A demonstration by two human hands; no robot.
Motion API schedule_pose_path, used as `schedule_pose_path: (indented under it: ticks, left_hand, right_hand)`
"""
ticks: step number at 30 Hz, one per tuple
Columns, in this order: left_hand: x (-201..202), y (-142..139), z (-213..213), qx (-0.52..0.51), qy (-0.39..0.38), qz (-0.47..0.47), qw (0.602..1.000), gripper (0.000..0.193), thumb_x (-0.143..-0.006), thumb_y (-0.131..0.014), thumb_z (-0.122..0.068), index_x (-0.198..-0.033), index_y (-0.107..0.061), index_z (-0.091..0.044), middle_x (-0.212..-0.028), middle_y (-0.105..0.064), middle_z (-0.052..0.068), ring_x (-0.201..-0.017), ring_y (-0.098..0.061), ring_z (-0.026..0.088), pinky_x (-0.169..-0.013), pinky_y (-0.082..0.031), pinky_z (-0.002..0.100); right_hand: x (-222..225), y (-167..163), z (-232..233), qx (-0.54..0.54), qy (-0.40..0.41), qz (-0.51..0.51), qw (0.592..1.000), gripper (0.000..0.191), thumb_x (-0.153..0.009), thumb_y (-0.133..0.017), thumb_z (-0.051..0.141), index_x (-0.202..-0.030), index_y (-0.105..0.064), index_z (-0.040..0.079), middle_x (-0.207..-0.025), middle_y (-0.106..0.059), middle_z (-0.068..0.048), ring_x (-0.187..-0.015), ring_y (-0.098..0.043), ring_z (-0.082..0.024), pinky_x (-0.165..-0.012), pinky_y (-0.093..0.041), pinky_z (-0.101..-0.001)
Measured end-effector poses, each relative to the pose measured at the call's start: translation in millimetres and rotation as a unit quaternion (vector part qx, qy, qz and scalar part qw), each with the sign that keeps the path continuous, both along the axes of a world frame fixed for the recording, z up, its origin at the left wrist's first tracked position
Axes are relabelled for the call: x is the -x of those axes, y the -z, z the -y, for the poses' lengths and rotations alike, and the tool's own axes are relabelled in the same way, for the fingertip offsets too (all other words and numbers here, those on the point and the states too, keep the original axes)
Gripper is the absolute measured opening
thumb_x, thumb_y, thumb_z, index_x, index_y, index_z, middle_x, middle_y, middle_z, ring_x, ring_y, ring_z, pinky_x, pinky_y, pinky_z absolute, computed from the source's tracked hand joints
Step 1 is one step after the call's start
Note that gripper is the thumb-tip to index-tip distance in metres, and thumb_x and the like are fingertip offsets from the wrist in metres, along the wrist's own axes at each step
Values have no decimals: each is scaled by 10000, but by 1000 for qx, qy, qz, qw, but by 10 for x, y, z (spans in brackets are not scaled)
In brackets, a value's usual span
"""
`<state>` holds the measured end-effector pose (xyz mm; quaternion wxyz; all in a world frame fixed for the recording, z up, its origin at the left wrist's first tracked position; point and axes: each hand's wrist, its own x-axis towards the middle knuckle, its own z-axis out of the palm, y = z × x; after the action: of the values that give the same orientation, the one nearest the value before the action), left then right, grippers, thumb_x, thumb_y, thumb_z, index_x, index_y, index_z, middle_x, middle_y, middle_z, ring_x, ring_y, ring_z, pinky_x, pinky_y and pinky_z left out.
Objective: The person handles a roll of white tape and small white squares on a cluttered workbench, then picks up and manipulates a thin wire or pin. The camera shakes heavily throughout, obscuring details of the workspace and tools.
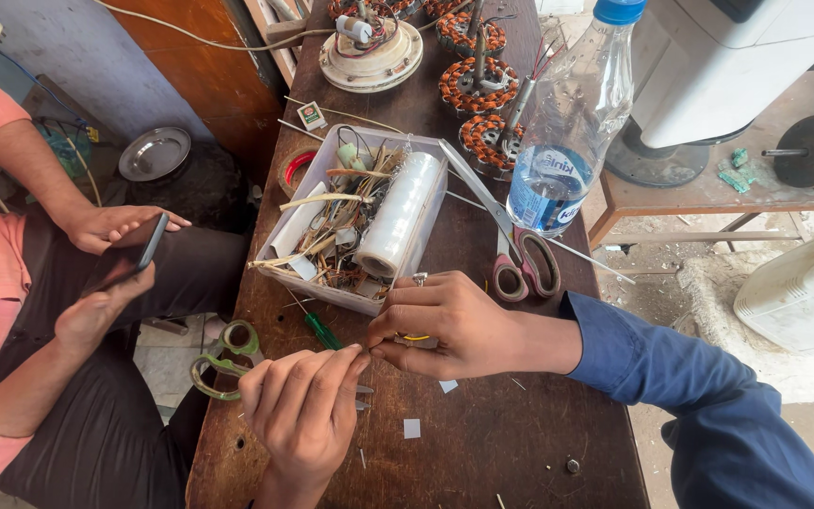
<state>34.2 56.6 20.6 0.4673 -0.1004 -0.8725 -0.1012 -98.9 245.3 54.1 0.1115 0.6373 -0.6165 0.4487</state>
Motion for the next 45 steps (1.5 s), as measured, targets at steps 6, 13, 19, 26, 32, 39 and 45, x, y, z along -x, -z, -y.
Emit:
schedule_pose_path:
  ticks: [6,13,19,26,32,39,45]
  left_hand:
    - [-1,24,-1,-2,4,5,1000,163,-895,-802,-264,-991,-763,-138,-859,-724,-73,-824,-651,116,-859,-382,344]
    - [3,-38,-21,-2,12,5,1000,158,-903,-805,-238,-1010,-764,-128,-865,-723,-69,-831,-647,118,-855,-377,344]
    - [-14,-18,29,-24,23,8,999,144,-948,-808,-200,-1053,-773,-108,-908,-730,-40,-884,-647,150,-854,-386,349]
    - [-5,-29,95,-10,24,4,1000,191,-927,-825,-211,-1082,-761,-118,-912,-721,-40,-884,-645,153,-846,-378,362]
    - [-10,-10,93,-9,30,-14,999,201,-926,-836,-242,-1085,-764,-141,-898,-709,-63,-856,-633,130,-833,-367,361]
    - [-14,38,98,17,27,-34,999,222,-925,-848,-256,-1102,-770,-147,-893,-706,-71,-846,-635,120,-834,-363,351]
    - [-6,33,101,20,33,-34,999,221,-929,-848,-254,-1104,-766,-147,-878,-700,-76,-840,-634,117,-849,-360,356]
  right_hand:
    - [-4,10,-13,-1,16,-38,999,168,-898,-769,133,-1017,-684,50,-935,-694,-66,-805,-687,-240,-667,-552,-377]
    - [-31,60,-10,-19,47,-71,996,151,-915,-745,150,-1014,-687,51,-937,-698,-77,-770,-699,-213,-624,-562,-341]
    - [-23,63,0,-27,36,-40,998,147,-939,-760,132,-1042,-678,67,-950,-687,-54,-801,-710,-208,-683,-578,-329]
    - [-44,-53,73,-29,43,-57,997,238,-886,-809,125,-1081,-686,65,-942,-687,-49,-800,-690,-215,-675,-561,-342]
    - [-38,-42,82,-12,42,-56,997,231,-856,-806,67,-1050,-680,60,-946,-686,-58,-817,-695,-218,-676,-550,-345]
    - [-44,-35,85,-5,34,-47,998,221,-845,-816,55,-1026,-689,50,-908,-683,-66,-786,-688,-216,-639,-528,-337]
    - [-44,-13,86,2,16,-31,999,202,-852,-809,45,-1018,-693,47,-910,-688,-70,-780,-683,-205,-634,-521,-332]
